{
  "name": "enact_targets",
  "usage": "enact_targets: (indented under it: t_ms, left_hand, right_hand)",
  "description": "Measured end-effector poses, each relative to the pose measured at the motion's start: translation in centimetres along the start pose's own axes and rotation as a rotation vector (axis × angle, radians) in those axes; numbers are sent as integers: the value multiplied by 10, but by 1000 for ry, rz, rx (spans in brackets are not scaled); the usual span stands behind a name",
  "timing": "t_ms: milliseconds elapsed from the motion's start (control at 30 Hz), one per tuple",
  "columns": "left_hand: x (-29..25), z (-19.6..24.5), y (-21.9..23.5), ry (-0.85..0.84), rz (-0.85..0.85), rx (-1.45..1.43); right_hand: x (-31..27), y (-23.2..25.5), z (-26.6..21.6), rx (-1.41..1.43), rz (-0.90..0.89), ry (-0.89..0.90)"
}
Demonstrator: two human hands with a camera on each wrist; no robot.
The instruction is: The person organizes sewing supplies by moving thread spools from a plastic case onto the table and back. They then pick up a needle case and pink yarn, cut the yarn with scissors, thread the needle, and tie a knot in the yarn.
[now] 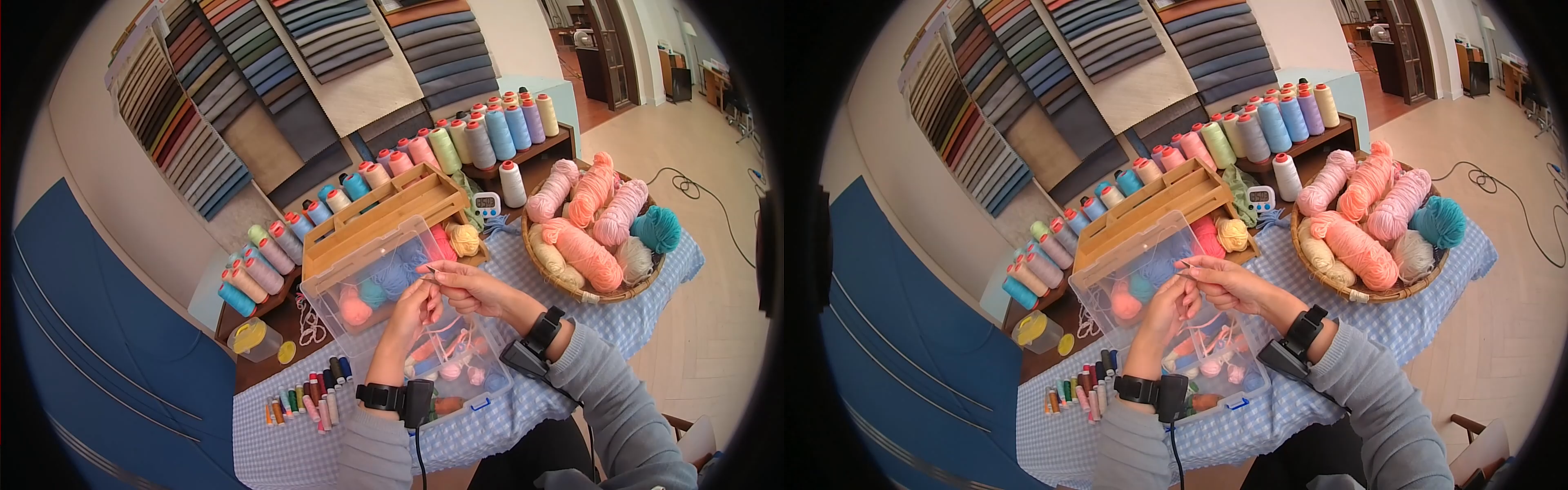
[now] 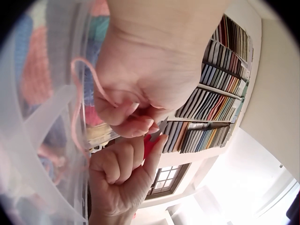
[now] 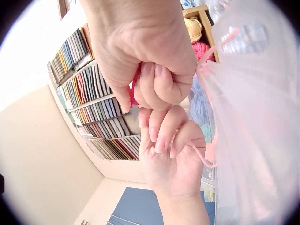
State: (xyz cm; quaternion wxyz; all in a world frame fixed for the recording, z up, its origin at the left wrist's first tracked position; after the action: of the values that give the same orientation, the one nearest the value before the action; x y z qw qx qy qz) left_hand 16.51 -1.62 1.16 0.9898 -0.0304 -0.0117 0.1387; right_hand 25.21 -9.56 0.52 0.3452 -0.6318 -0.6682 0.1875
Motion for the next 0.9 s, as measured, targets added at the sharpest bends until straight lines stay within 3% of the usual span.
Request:
enact_targets:
  t_ms: [400,533,700,833,900]
  left_hand:
    - [1,6,-2,-32,-40,-56]
    - [0,10,-3,-6,-30,-25]
    - [-1,9,-2,-7,2,89]
    - [-4,15,-8,-48,8,172]
    - [-2,16,-5,-140,61,400]
  right_hand:
    - [-1,5,4,103,23,-132]
    - [-4,-5,-2,38,69,-18]
    - [-2,0,-3,-135,104,62]
    - [-4,-2,-6,-117,113,49]
    - [-5,-4,-6,-36,116,44]
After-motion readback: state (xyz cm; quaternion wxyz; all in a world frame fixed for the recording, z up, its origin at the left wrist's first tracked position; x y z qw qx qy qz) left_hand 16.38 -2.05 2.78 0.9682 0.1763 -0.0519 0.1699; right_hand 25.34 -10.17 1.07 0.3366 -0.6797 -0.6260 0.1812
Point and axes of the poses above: each hand's wrist, its own x-axis towards the middle knuckle, its own y-axis out of the back of the hand, z = x × y, the point moved 4 cm from there along x, towards the middle knuckle, and after that the axes turned 10 degrees about x, right-handed, at the moved point
